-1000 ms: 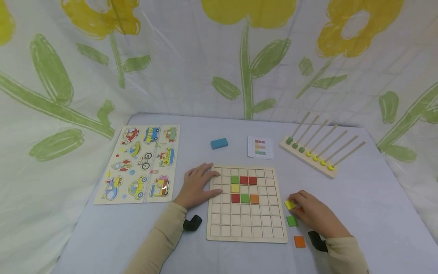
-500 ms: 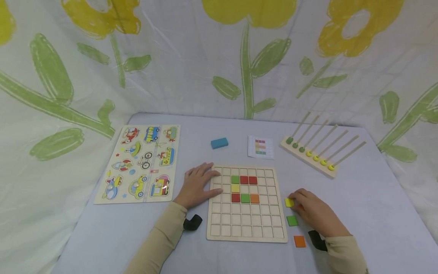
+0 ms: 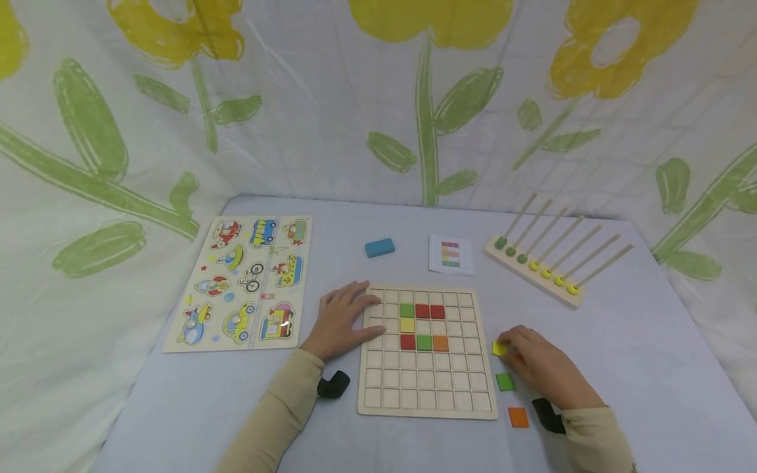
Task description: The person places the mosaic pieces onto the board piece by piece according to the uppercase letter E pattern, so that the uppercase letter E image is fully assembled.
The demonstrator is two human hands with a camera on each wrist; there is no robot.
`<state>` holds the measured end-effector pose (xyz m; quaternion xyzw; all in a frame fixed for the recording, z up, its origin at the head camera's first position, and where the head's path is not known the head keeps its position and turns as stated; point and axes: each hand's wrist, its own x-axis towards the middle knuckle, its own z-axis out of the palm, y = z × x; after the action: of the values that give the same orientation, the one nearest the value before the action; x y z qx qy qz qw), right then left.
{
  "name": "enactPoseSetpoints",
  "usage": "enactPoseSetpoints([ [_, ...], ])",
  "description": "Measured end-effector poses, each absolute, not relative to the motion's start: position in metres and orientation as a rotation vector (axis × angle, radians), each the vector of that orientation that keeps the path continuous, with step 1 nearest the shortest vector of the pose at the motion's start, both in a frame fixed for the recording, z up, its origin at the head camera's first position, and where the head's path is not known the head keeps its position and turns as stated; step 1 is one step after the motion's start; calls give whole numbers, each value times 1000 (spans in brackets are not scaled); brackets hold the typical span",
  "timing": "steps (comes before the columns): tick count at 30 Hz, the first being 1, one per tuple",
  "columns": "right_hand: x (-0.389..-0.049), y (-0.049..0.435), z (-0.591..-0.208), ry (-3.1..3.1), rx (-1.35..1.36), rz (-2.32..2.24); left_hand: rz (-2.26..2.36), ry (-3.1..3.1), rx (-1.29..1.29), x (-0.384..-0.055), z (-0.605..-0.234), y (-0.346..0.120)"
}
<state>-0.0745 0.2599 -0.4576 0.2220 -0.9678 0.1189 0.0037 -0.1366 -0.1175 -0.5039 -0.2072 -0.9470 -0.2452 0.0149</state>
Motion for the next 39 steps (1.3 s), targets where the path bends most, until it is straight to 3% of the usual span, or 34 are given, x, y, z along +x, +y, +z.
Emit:
enactPoseSetpoints([
  [6, -74, 245, -447, -2973, 749, 493, -774, -2932, -652, -136, -504, -117],
  [23, -84, 167, -441, -2829, 1213, 541, -783, -2926, -652, -136, -504, -118],
  [39, -87, 136, -450, -2802, 1342, 456, -778, -2956, -643, -136, -501, -118],
])
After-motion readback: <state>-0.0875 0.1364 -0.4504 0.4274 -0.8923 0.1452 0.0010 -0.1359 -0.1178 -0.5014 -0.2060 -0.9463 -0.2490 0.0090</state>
